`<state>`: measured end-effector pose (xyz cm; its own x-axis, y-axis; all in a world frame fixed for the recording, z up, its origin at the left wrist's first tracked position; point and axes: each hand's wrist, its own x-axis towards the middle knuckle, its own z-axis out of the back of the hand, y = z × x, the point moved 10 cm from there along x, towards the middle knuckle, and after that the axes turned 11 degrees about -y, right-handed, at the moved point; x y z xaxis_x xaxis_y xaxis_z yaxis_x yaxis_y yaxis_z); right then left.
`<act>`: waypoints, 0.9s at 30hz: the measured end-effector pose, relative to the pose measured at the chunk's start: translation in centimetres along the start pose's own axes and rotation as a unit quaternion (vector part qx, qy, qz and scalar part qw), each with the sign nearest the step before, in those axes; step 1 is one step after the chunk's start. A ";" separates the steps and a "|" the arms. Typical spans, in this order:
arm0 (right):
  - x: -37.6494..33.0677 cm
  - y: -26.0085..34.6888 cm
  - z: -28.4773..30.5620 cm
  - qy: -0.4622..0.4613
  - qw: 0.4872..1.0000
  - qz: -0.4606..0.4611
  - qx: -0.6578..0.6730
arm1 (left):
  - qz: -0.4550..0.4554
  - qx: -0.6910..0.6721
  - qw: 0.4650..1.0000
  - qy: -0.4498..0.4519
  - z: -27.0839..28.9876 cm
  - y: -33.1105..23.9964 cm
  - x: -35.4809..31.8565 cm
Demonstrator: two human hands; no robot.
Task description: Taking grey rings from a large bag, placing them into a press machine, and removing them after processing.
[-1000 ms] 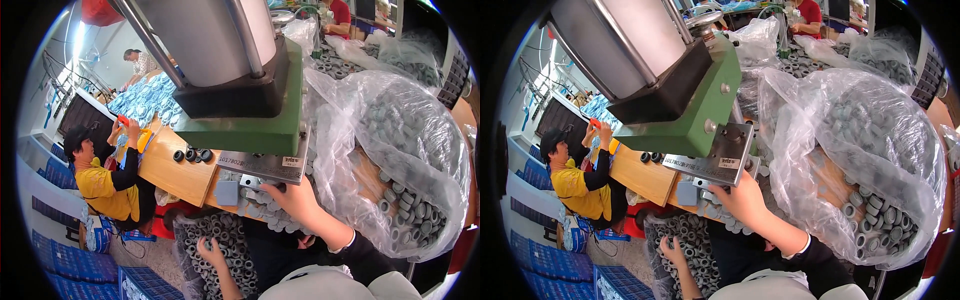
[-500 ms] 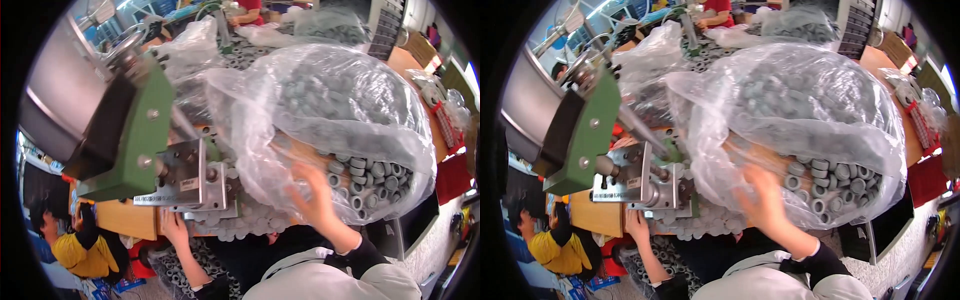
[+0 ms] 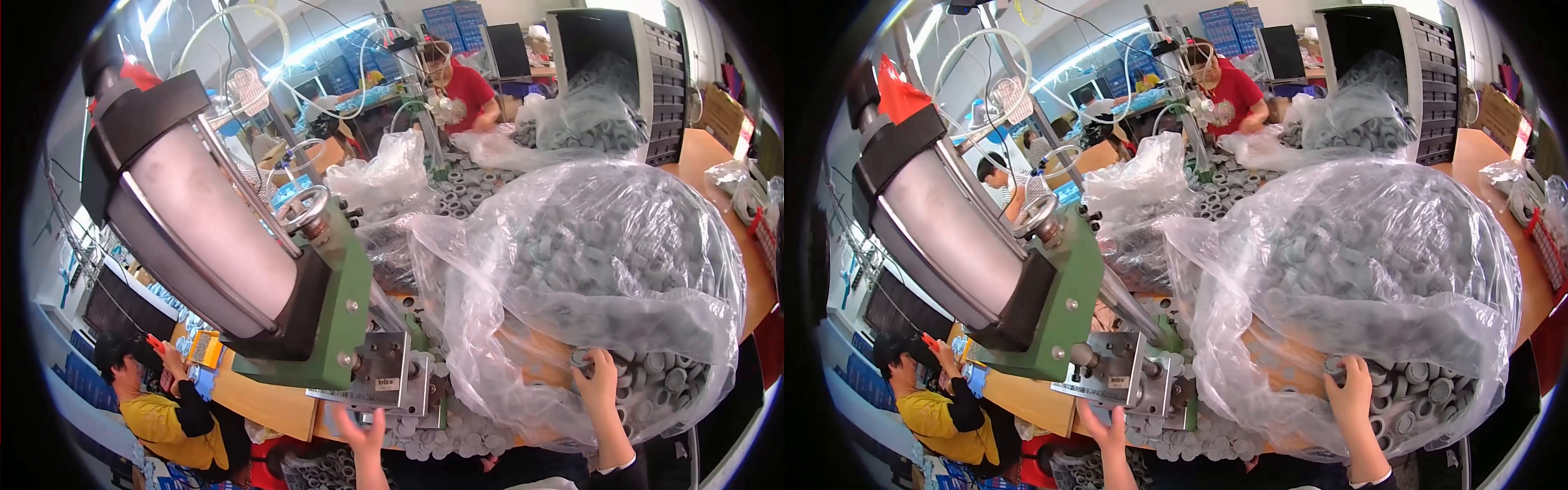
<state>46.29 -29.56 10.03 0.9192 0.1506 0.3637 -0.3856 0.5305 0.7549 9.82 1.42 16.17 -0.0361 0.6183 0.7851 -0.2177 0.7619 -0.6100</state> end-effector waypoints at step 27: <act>-10.7 30.0 -13.2 0.240 0.902 0.227 0.279 | 0.320 0.446 0.833 -0.070 21.6 13.2 -12.2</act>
<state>25.92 -4.27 21.60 0.5330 0.6609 0.5283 -0.5883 -0.1593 0.7928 -13.64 -0.23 0.89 -0.5230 0.7668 0.3722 -0.7461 -0.2007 -0.6349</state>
